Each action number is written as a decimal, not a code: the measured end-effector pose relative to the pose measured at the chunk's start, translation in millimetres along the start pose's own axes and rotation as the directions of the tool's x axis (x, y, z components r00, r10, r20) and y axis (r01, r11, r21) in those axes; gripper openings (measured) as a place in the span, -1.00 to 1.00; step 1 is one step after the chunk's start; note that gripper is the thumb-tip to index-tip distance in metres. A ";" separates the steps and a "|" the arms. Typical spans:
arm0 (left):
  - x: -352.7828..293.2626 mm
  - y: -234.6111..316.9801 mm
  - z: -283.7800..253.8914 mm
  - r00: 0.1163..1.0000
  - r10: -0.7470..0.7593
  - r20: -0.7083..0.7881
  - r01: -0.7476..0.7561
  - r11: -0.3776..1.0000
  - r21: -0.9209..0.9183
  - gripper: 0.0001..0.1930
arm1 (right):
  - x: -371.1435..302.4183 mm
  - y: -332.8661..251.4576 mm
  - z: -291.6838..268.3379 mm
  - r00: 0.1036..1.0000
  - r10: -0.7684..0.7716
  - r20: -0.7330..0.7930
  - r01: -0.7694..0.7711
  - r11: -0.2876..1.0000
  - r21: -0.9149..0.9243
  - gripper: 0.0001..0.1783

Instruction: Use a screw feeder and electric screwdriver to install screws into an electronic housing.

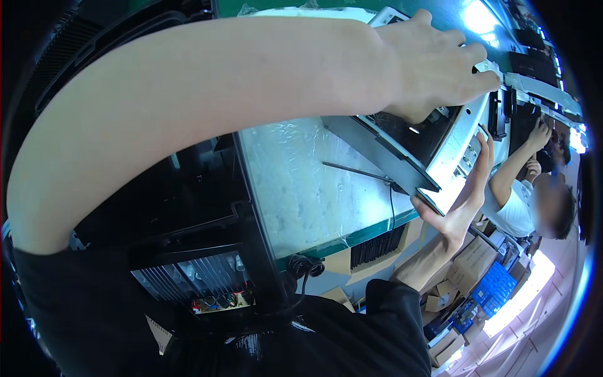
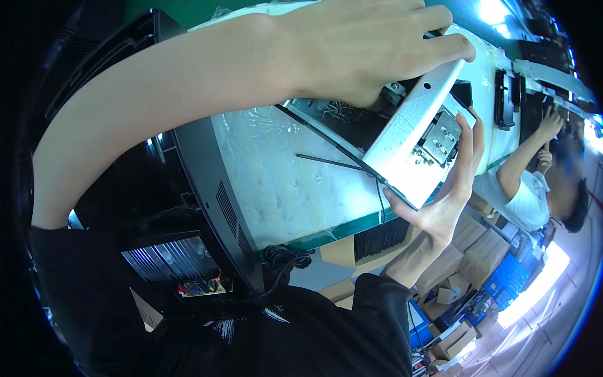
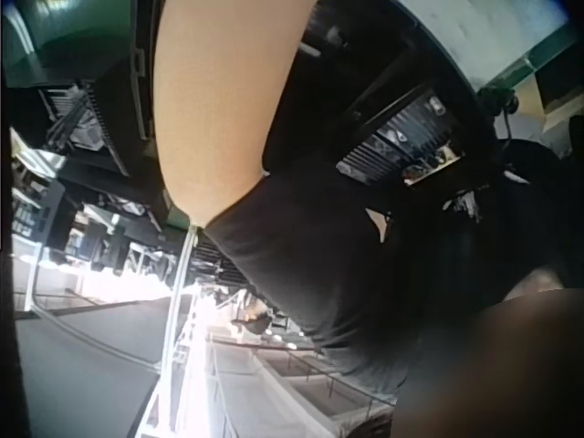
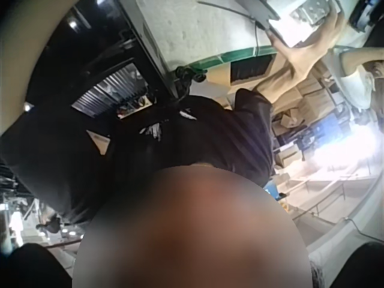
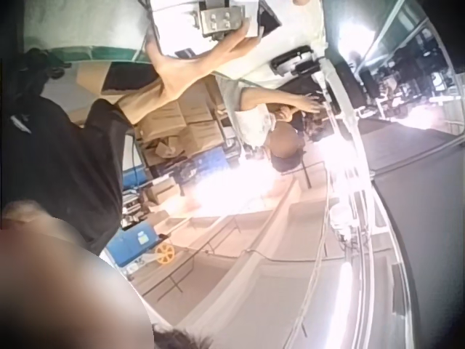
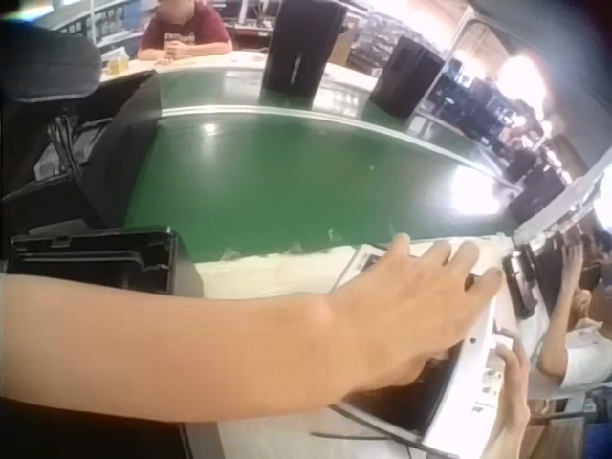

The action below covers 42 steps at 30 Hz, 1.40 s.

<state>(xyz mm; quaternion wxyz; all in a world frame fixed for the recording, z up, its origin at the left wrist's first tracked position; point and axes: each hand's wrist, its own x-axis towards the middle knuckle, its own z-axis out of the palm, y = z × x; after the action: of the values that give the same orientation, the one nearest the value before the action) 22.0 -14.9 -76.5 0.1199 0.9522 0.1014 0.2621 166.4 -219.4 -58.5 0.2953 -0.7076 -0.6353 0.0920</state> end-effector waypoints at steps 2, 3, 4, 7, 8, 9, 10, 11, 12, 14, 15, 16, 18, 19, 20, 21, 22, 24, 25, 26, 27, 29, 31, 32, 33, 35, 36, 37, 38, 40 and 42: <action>-0.6 -0.4 -3.3 1.000 0.014 0.018 -0.014 1.000 0.005 -0.17 | -2.1 -1.2 1.4 0.999 0.029 -0.015 -0.028 0.998 0.060 0.35; -0.1 -0.6 -4.5 0.999 0.024 0.035 -0.025 1.000 0.005 -0.16 | -3.2 -1.3 2.1 0.999 0.029 -0.022 -0.027 0.998 0.059 0.35; 0.2 -0.3 -5.9 0.999 0.029 0.035 -0.029 1.000 0.007 -0.16 | -4.7 -1.1 2.5 0.999 0.039 -0.023 -0.036 0.995 0.088 0.34; 3.1 -1.3 -13.5 0.993 0.044 0.113 -0.047 0.999 0.022 -0.19 | -10.0 2.4 3.4 0.997 0.067 -0.026 -0.063 0.991 0.119 0.34; 5.0 -4.9 -19.0 0.983 0.036 0.178 -0.030 0.999 -0.032 -0.22 | -12.0 4.5 3.3 0.996 0.085 -0.023 -0.082 0.989 0.123 0.34; 5.0 -7.1 -24.2 0.969 0.030 0.243 -0.010 0.996 -0.084 -0.25 | -13.6 6.9 3.4 0.996 0.088 -0.028 -0.084 0.989 0.118 0.34; 3.0 -6.3 -25.8 0.969 0.036 0.243 -0.017 0.996 -0.082 -0.25 | -14.7 9.5 4.3 0.995 0.088 -0.037 -0.082 0.988 0.134 0.33; 0.0 -4.1 -27.0 0.970 -0.007 0.241 0.019 0.999 -0.045 -0.32 | -16.0 11.7 5.1 0.995 0.088 -0.046 -0.080 0.985 0.151 0.33; -1.6 -3.0 -28.5 0.970 -0.051 0.238 0.054 0.998 -0.007 -0.38 | -18.1 13.7 5.9 0.995 0.088 -0.053 -0.079 0.985 0.150 0.33; -0.2 -6.4 -34.8 0.965 -0.030 0.259 0.041 0.999 -0.036 -0.45 | -19.7 16.2 6.8 0.995 0.067 -0.070 -0.053 0.981 0.184 0.33; 0.6 -7.9 -38.0 0.959 -0.013 0.284 0.033 0.997 -0.067 -0.51 | -18.7 16.5 6.5 0.995 0.066 -0.077 -0.051 0.982 0.184 0.33; -1.8 -9.6 -35.1 0.959 -0.008 0.282 0.027 0.998 -0.063 -0.51 | -17.2 16.0 6.5 0.996 0.045 -0.076 -0.031 0.985 0.169 0.33; -7.9 -11.5 -27.4 0.998 0.029 0.048 -0.026 0.998 -0.051 -0.62 | -15.3 12.2 6.4 0.996 0.038 -0.076 -0.027 0.990 0.141 0.34; -6.9 -10.1 -32.7 0.998 0.035 0.050 -0.032 0.998 -0.048 -0.62 | -16.2 11.3 6.8 0.996 0.039 -0.083 -0.027 0.990 0.142 0.34; -5.7 -7.9 -37.9 0.994 0.029 0.107 -0.024 0.999 -0.046 -0.63 | -17.0 10.6 7.6 0.996 0.047 -0.081 -0.034 0.987 0.154 0.34; -4.5 -6.1 -43.3 0.986 0.023 0.165 -0.016 0.999 -0.043 -0.65 | -17.5 10.1 9.0 0.995 0.055 -0.080 -0.041 0.985 0.167 0.34; -5.2 -5.5 -46.9 0.985 0.025 0.170 -0.019 0.999 -0.037 -0.65 | -18.0 10.3 12.7 0.995 0.055 -0.086 -0.039 0.984 0.173 0.34; -4.8 -5.1 -53.7 0.978 0.075 0.195 -0.084 0.996 0.041 -0.68 | -19.9 12.7 23.6 0.994 0.067 -0.082 -0.048 0.977 0.209 0.33; -2.0 -9.8 -59.9 0.975 0.069 0.212 -0.079 0.996 0.039 -0.68 | -19.3 17.9 37.6 0.996 0.078 -0.052 -0.063 0.970 0.236 0.33; 12.7 -10.1 -74.8 0.866 0.069 0.496 -0.086 0.996 0.013 -0.44 | -18.3 16.8 41.7 0.997 0.070 -0.032 -0.060 0.968 0.243 0.37; 22.5 -9.2 -81.4 0.675 0.069 0.735 -0.089 0.996 -0.012 -0.19 | -19.1 15.5 44.9 0.998 0.064 -0.012 -0.059 0.966 0.250 0.40; -1.7 -6.4 -55.2 0.870 0.039 0.492 -0.103 0.989 0.103 -0.43 | -20.7 16.0 53.5 0.997 0.063 -0.045 -0.049 0.963 0.264 0.40; -12.9 -1.8 -34.6 0.977 0.062 0.204 -0.100 0.978 0.183 -0.65 | -27.5 18.3 54.5 0.991 0.129 -0.033 -0.116 0.956 0.268 0.42; -11.9 3.5 -30.3 0.982 0.064 0.179 -0.095 0.981 0.170 -0.63 | -32.5 19.7 52.7 0.982 0.187 0.017 -0.185 0.948 0.258 0.42; -9.3 8.8 -25.9 0.986 0.066 0.152 -0.090 0.984 0.157 -0.61 | -38.0 15.6 52.4 0.981 0.195 0.006 -0.190 0.945 0.265 0.42; -1.8 13.0 -24.9 0.966 0.046 0.253 -0.092 0.981 0.173 -0.58 | -50.6 3.4 53.5 0.910 0.414 0.028 -0.411 0.888 0.205 0.25; -0.5 8.0 -28.7 0.958 0.035 0.286 -0.066 0.993 0.101 -0.46 | -54.0 -6.4 52.1 0.945 0.322 -0.058 -0.314 0.943 0.109 0.11; 1.1 4.6 -32.2 0.949 0.031 0.313 -0.041 0.999 0.027 -0.32 | -64.0 -11.0 50.3 0.942 0.328 -0.072 -0.319 0.941 0.115 0.11; 0.0 3.5 -31.5 0.947 0.045 0.318 -0.057 0.998 0.030 -0.32 | -74.8 -14.9 49.0 0.865 0.468 -0.181 -0.433 0.879 0.200 -0.05; -5.3 3.3 -27.3 0.978 0.039 0.207 -0.023 0.996 -0.081 -0.36 | -86.7 -11.6 50.4 0.748 0.599 -0.286 -0.519 0.796 0.311 -0.21; -6.0 1.8 -27.1 0.978 0.045 0.204 -0.033 0.997 -0.064 -0.36 | -93.2 -1.1 52.5 0.355 0.868 -0.348 -0.795 0.476 0.376 -0.56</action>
<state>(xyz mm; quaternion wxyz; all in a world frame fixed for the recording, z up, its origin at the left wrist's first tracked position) 3.1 -13.4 -56.3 0.1534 0.9719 0.0619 0.1676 122.6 -292.5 -123.1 0.4085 -0.9049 -0.0801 0.0888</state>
